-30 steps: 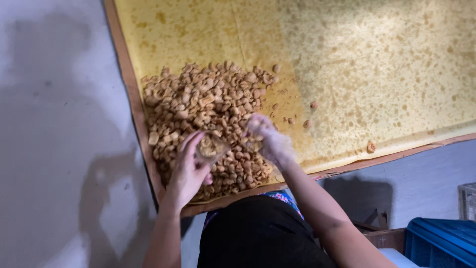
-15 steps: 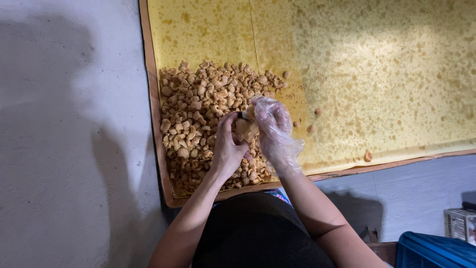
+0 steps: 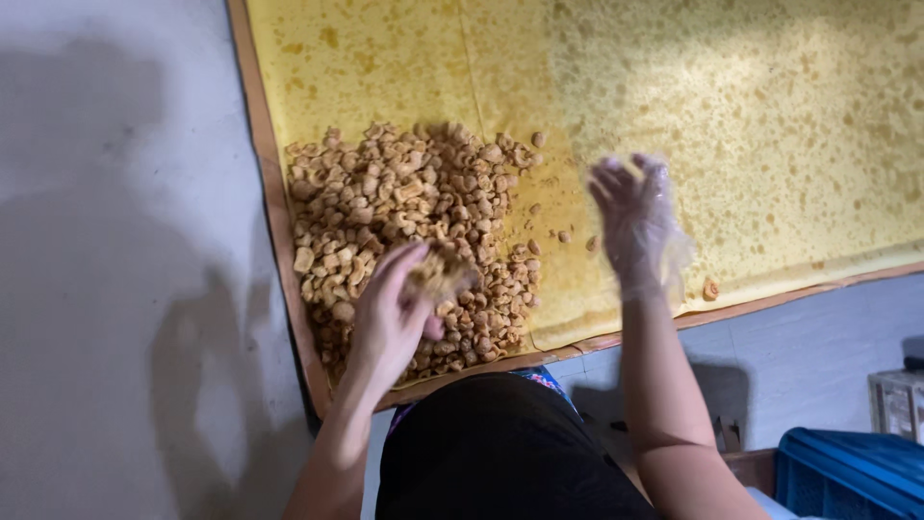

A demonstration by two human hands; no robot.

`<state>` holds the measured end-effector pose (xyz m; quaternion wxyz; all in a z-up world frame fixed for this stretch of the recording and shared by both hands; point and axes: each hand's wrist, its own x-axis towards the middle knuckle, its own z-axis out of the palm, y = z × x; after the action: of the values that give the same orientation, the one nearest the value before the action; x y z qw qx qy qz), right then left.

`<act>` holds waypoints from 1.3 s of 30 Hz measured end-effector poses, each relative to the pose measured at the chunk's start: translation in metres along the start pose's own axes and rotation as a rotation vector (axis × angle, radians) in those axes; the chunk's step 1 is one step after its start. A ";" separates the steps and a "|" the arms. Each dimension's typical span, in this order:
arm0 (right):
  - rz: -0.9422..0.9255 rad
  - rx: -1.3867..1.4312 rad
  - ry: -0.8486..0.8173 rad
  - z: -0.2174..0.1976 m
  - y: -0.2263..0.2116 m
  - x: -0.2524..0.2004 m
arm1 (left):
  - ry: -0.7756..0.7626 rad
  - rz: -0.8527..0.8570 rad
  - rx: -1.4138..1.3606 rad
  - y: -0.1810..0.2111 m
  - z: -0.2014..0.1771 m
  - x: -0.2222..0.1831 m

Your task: The person scoops small fried snacks from a large yellow tray into clear plastic bags, weighs each bag on a digital scale, and places the filled bags into a blue crate. The person also retrieves new empty bags from a stack of cardboard boxes.

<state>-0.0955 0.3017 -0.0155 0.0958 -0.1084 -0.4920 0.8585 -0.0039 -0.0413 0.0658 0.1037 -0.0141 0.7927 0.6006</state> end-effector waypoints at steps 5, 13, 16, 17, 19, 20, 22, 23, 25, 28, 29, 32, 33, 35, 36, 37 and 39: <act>0.239 -0.528 0.351 -0.144 0.054 0.043 | -0.047 -0.088 0.218 0.006 -0.018 -0.001; 0.150 -1.559 0.024 -0.201 0.121 0.089 | 0.023 -0.345 0.255 -0.008 -0.025 0.025; 0.158 -1.683 -0.080 -0.182 0.131 0.068 | 0.050 -0.298 0.068 -0.018 -0.028 0.020; 0.197 -1.670 -0.097 -0.169 0.133 0.060 | 0.048 -0.330 0.063 -0.020 -0.030 0.019; 0.285 -1.466 -0.134 -0.135 0.140 0.038 | 0.037 -0.378 0.044 -0.023 -0.032 0.021; 0.336 -1.351 -0.167 -0.115 0.147 0.026 | 0.028 -0.315 0.037 -0.025 -0.032 0.022; 0.408 -1.259 -0.280 -0.071 0.171 -0.005 | 0.018 -0.189 0.025 -0.027 -0.032 0.022; 0.398 -1.345 -0.365 -0.052 0.184 -0.018 | 0.017 -0.202 0.032 -0.027 -0.034 0.019; 0.542 -1.256 -0.349 -0.023 0.201 -0.038 | 0.017 -0.225 0.049 -0.028 -0.035 0.017; 0.746 -0.917 -0.139 0.003 0.206 -0.054 | 0.023 -0.230 0.004 -0.026 -0.040 0.012; 0.658 -0.952 -0.129 0.012 0.203 -0.054 | 0.015 -0.229 0.016 -0.022 -0.042 0.008; 0.739 -0.856 -0.069 0.031 0.173 -0.060 | -0.028 -0.250 0.081 0.000 -0.048 -0.009; 0.821 -0.787 -0.045 0.036 0.158 -0.063 | -0.053 -0.278 0.132 0.011 -0.049 -0.022; 0.758 -0.923 -0.136 0.044 0.129 -0.068 | -0.100 -0.267 0.198 0.035 -0.052 -0.036; 0.725 -0.990 -0.186 0.050 0.118 -0.070 | -0.119 -0.230 0.216 0.043 -0.053 -0.035; 0.644 -0.628 -0.223 0.057 0.108 -0.072 | -0.138 -0.192 0.234 0.047 -0.054 -0.034; 0.480 0.091 -0.300 0.074 0.094 -0.079 | -0.099 -0.125 0.207 0.037 -0.047 -0.019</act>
<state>-0.0462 0.1726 -0.0532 -0.1794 -0.0893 -0.4217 0.8843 0.0018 -0.0780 0.1170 0.1808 -0.0233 0.8419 0.5078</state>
